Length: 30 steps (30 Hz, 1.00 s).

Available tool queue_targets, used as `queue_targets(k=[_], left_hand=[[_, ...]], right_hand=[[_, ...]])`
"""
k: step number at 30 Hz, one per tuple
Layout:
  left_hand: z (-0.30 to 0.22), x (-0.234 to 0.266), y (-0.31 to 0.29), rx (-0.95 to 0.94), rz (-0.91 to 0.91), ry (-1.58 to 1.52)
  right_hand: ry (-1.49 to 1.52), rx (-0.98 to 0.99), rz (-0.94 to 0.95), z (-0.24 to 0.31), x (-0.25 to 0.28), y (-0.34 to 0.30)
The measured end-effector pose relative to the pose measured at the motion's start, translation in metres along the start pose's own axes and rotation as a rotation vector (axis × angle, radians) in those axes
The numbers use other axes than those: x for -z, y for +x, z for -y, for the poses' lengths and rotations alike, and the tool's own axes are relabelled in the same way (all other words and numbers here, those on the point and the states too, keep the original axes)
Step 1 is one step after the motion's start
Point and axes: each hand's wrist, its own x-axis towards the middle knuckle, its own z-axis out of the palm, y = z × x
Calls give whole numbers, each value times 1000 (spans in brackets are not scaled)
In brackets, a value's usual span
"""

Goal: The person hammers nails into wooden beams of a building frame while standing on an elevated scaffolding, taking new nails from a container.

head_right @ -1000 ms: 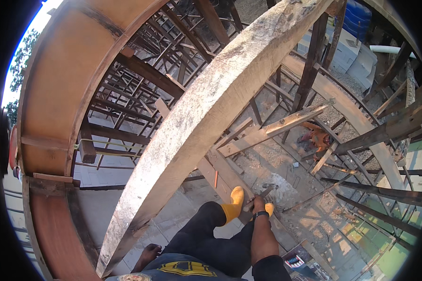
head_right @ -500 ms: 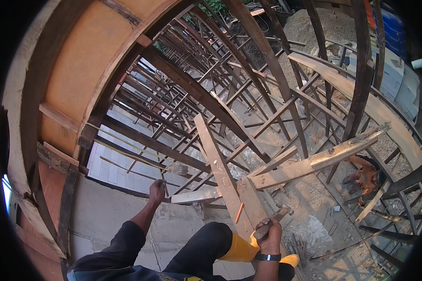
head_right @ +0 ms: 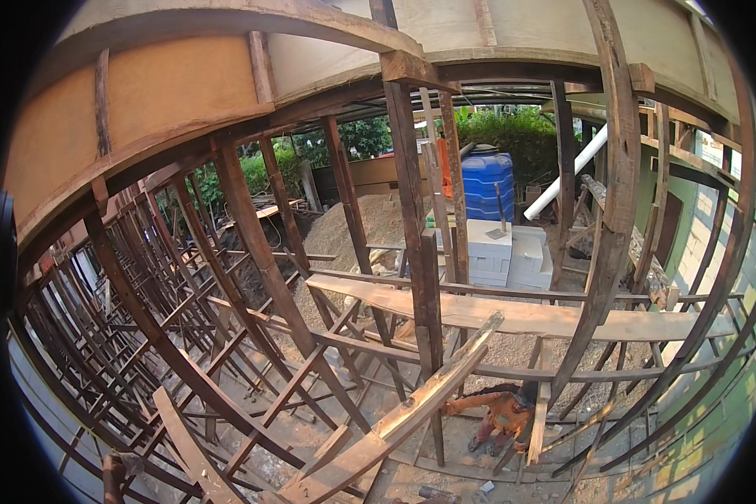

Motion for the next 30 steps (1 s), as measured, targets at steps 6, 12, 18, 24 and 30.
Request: queue_targets(k=[6,12,18,24,30], left_hand=[[8,32,14,-198,-62,87],[9,15,32,-299,-32,83],[-4,0,30,-387,7,57],[72,17,18,-242,-26,-242],[-108,21,-89,-304,-281,167]], right_hand=[[-106,-346,31,-21,-29,-45],[24,-498,186,-37,11,-35],[-30,-425,153,-28,16,-42],[-42,-411,133,-16,-1,-32],[-294,-41,-8,-11,-27,-42]])
